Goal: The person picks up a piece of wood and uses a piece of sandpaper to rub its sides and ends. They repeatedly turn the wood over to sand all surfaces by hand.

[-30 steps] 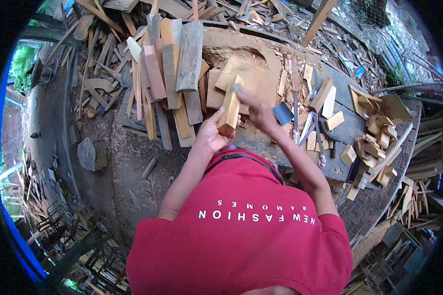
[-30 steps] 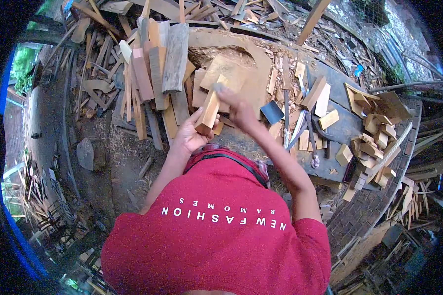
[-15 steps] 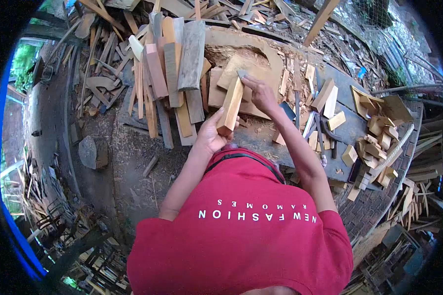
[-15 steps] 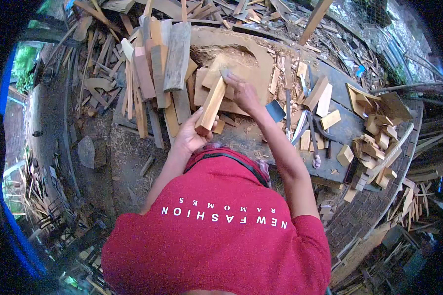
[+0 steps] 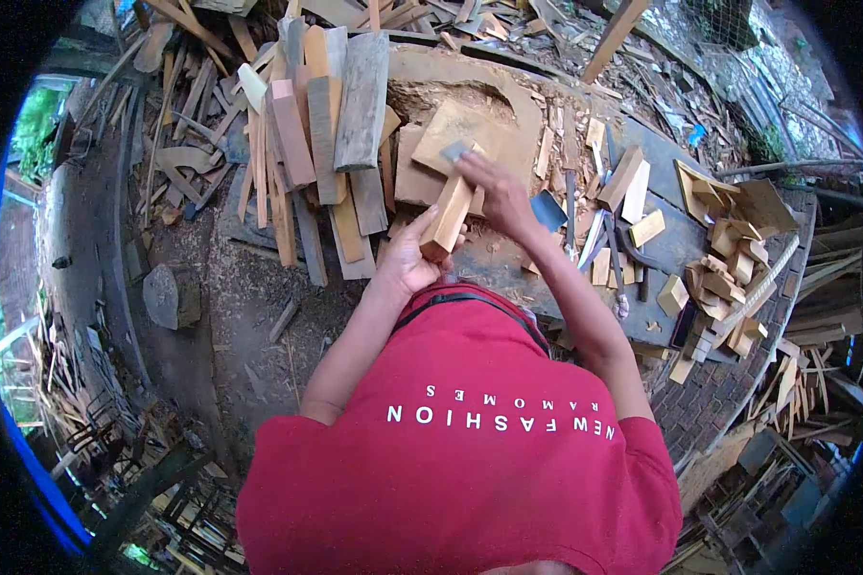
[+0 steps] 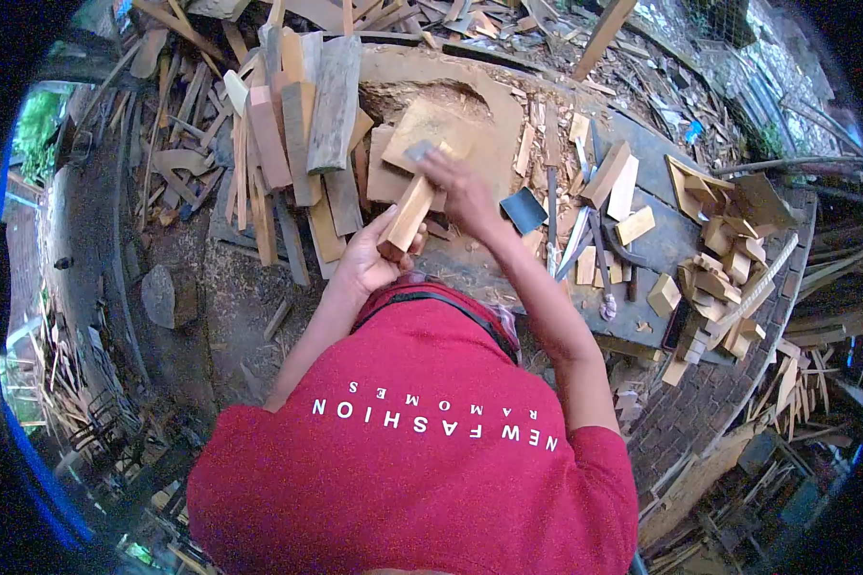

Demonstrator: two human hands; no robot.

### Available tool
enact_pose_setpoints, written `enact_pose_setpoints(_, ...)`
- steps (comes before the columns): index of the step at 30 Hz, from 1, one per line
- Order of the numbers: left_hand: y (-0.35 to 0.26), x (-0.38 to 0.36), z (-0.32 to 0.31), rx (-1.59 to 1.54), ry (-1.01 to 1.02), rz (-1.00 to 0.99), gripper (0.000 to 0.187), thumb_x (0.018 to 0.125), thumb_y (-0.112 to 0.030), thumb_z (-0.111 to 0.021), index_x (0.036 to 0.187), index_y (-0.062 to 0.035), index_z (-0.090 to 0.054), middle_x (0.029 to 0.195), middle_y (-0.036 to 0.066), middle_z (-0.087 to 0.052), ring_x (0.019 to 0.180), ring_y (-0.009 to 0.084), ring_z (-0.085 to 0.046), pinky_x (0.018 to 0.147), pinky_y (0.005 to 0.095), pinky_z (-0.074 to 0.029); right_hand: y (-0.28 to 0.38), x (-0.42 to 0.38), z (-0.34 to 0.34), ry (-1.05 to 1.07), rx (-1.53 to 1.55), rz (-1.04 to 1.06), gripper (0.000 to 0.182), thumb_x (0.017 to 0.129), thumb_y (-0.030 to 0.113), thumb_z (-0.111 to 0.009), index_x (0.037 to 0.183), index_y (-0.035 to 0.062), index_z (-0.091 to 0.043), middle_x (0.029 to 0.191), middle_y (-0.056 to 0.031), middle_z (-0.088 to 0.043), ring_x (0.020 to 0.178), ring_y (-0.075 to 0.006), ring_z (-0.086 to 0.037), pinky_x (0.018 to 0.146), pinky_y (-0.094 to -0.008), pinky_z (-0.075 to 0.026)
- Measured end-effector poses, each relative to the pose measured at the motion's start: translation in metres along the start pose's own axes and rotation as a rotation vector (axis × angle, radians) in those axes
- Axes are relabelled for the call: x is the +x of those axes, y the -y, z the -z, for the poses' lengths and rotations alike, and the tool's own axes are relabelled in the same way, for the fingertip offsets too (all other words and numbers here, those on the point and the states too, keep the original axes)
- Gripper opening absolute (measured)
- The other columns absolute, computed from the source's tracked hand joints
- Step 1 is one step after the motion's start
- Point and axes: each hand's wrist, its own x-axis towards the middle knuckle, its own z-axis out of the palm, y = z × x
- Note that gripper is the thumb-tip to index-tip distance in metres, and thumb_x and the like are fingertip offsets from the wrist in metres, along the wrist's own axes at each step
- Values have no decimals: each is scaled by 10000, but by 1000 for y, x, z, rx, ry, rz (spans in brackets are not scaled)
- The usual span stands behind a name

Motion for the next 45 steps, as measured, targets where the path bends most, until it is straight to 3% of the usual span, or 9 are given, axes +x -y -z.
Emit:
enact_pose_setpoints(5, -2, 4, 10, -126, 32, 2, 443, 885, -381, -542, 1193, -66, -495, 983, 103, -594, 804, 193, -597, 520, 242, -441, -29, 16, -11, 35, -70, -172, 457, 734, 16, -581, 1181, 109, -575, 1257, -151, -520, 1153, -313, -509, 920, -378, -449)
enact_pose_setpoints(13, 6, 15, 33, -252, 105, 17, 307, 893, -330, -528, 1107, -110, -527, 915, 51, -617, 760, 167, -608, 489, 271, -462, 74, -34, 28, 158, 224, 27, 519, 647, -28, -602, 1150, 95, -609, 1239, -155, -541, 1208, -313, -468, 1000, -399, -389)
enact_pose_setpoints(14, 6, 17, 40, -311, 208, 44, 301, 893, -330, -527, 1108, -119, -528, 906, 46, -623, 738, 163, -614, 485, 272, -462, 75, -33, 29, 150, 242, 53, 531, 655, -87, -533, 1154, 83, -604, 1234, -156, -544, 1205, -309, -472, 999, -392, -389)
enact_pose_setpoints(15, 9, 16, 25, -296, -44, -53, 330, 887, -347, -537, 1122, -115, -523, 896, 70, -626, 706, 169, -624, 472, 262, -450, 75, -33, 30, 142, 259, 80, 556, 663, -146, -464, 1157, 71, -599, 1229, -157, -546, 1202, -305, -477, 997, -385, -389)
enact_pose_setpoints(26, 3, 0, -1, -56, -21, -18, 435, 876, -365, -561, 1206, -90, -492, 943, 109, -614, 752, 172, -618, 511, 235, -438, -26, 32, 0, 96, 35, -316, 607, 654, -154, -405, 1166, 112, -593, 1208, -155, -550, 1190, -296, -473, 990, -364, -399)
enact_pose_setpoints(30, 3, 0, -3, -162, -18, 9, 387, 888, -366, -538, 1163, -94, -518, 910, 82, -611, 731, 163, -604, 508, 241, -444, 30, -11, 5, 38, 207, -72, 451, 704, -61, -590, 1137, 64, -601, 1207, -169, -556, 1188, -313, -484, 1007, -384, -382)
enact_pose_setpoints(34, 6, 12, 11, -316, -150, -23, 292, 904, -375, -490, 1068, -142, -554, 901, 28, -605, 767, 165, -587, 494, 244, -461, 84, -34, 31, 159, 236, 48, 608, 613, -107, -544, 1193, 71, -575, 1270, -154, -514, 1231, -315, -442, 1037, -407, -345)
enact_pose_setpoints(36, 4, 9, 12, -320, 134, 43, 289, 901, -365, -496, 1064, -134, -558, 899, 31, -604, 794, 173, -587, 516, 249, -470, 65, -29, 25, 134, 208, 32, 609, 615, -107, -549, 1195, 78, -574, 1275, -146, -512, 1229, -322, -441, 1032, -407, -350)
enact_pose_setpoints(45, 2, 3, -3, -368, 72, 74, 407, 877, -338, -561, 1144, -33, -518, 960, 92, -581, 801, 191, -577, 544, 271, -488, -12, 17, -6, 54, 29, -218, 528, 699, -131, -441, 1167, 69, -583, 1205, -185, -545, 1171, -329, -492, 979, -384, -408)
